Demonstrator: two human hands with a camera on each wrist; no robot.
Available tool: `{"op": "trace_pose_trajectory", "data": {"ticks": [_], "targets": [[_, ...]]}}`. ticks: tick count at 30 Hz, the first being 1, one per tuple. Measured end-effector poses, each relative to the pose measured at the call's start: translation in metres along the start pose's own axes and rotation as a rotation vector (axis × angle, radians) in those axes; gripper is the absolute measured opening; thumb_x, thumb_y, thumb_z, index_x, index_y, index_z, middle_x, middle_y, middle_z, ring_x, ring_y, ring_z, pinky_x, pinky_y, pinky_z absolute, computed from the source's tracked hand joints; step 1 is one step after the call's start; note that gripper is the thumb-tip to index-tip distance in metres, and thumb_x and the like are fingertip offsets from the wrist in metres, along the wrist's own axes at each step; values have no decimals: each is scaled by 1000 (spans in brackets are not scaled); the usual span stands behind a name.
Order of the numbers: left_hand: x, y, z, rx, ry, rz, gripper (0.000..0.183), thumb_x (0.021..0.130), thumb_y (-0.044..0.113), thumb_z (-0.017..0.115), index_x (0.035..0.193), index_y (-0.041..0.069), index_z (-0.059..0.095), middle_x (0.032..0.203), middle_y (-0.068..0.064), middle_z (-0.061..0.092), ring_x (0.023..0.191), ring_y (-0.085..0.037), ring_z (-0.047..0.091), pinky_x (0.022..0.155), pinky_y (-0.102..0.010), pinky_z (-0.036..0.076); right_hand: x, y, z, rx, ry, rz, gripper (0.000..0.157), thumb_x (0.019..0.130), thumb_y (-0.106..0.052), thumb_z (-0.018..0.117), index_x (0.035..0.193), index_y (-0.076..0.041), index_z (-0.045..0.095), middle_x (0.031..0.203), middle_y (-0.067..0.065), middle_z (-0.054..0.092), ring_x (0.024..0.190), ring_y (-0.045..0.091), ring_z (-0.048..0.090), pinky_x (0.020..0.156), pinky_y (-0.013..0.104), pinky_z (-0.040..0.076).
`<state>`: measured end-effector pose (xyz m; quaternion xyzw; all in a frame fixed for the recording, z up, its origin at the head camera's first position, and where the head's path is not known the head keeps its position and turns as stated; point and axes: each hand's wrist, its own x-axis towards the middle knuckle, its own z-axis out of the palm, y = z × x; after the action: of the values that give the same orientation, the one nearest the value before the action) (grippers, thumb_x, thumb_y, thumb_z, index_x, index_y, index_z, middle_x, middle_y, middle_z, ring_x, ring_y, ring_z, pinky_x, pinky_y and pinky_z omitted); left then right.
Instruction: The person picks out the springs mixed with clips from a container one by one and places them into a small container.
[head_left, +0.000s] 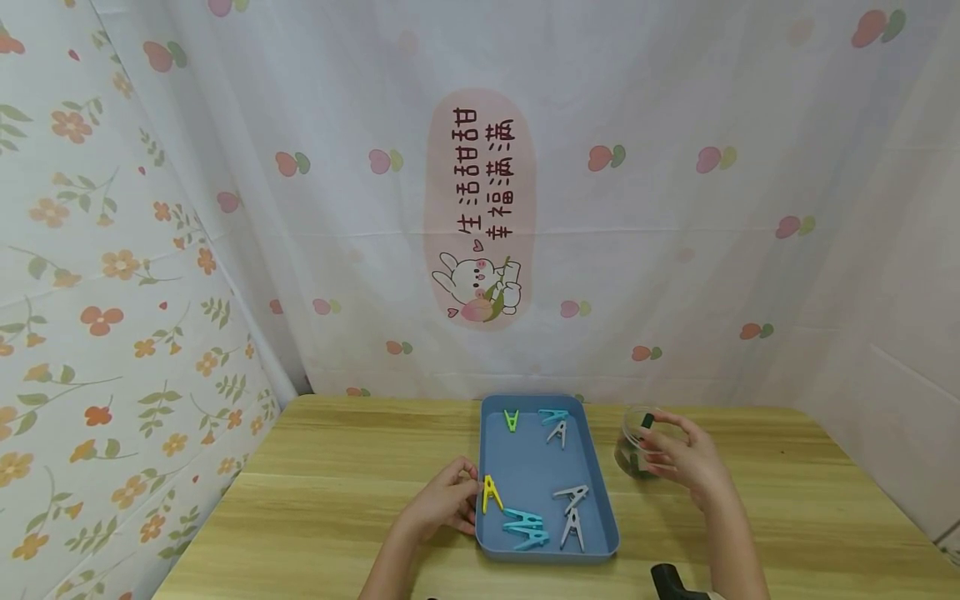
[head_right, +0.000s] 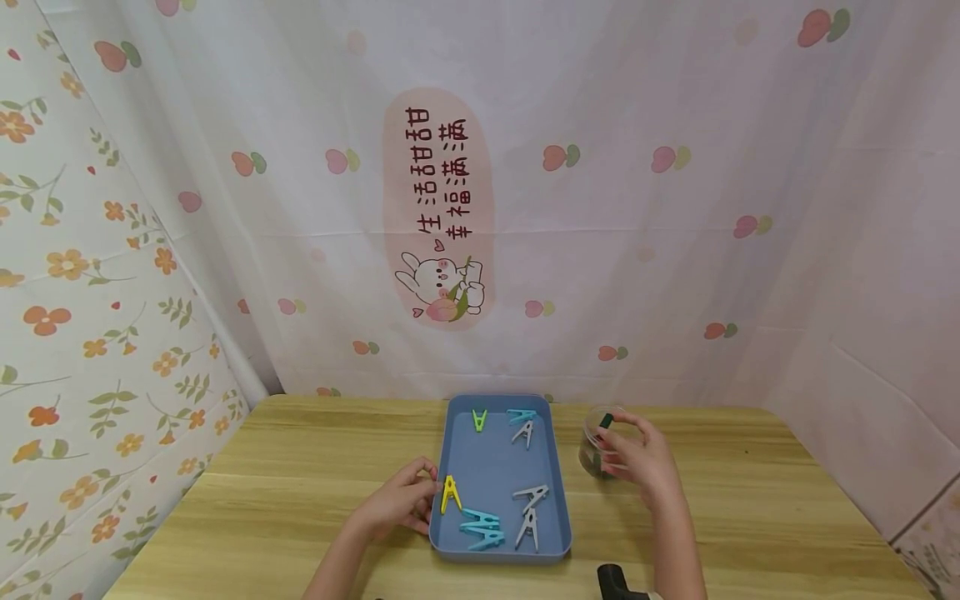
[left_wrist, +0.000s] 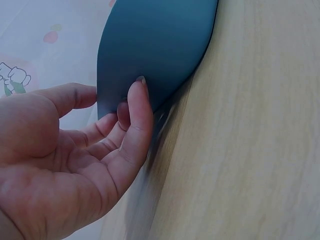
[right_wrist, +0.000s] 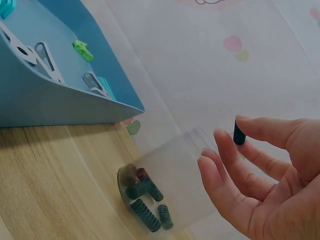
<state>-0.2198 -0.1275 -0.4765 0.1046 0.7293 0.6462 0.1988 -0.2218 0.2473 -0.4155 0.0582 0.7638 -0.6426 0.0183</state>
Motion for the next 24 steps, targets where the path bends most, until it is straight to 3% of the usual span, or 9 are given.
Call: {"op": "trace_pose_trajectory", "data": {"ticks": [24], "targets": [[0, 0, 0, 2, 5, -1, 14, 103, 12, 52, 111, 5, 45, 85, -7, 58, 65, -18, 59, 58, -28, 58, 1, 6, -6, -43, 9, 27, 62, 110, -17, 57, 157, 6, 26, 85, -4, 74, 74, 13, 71, 71, 28, 63]]}}
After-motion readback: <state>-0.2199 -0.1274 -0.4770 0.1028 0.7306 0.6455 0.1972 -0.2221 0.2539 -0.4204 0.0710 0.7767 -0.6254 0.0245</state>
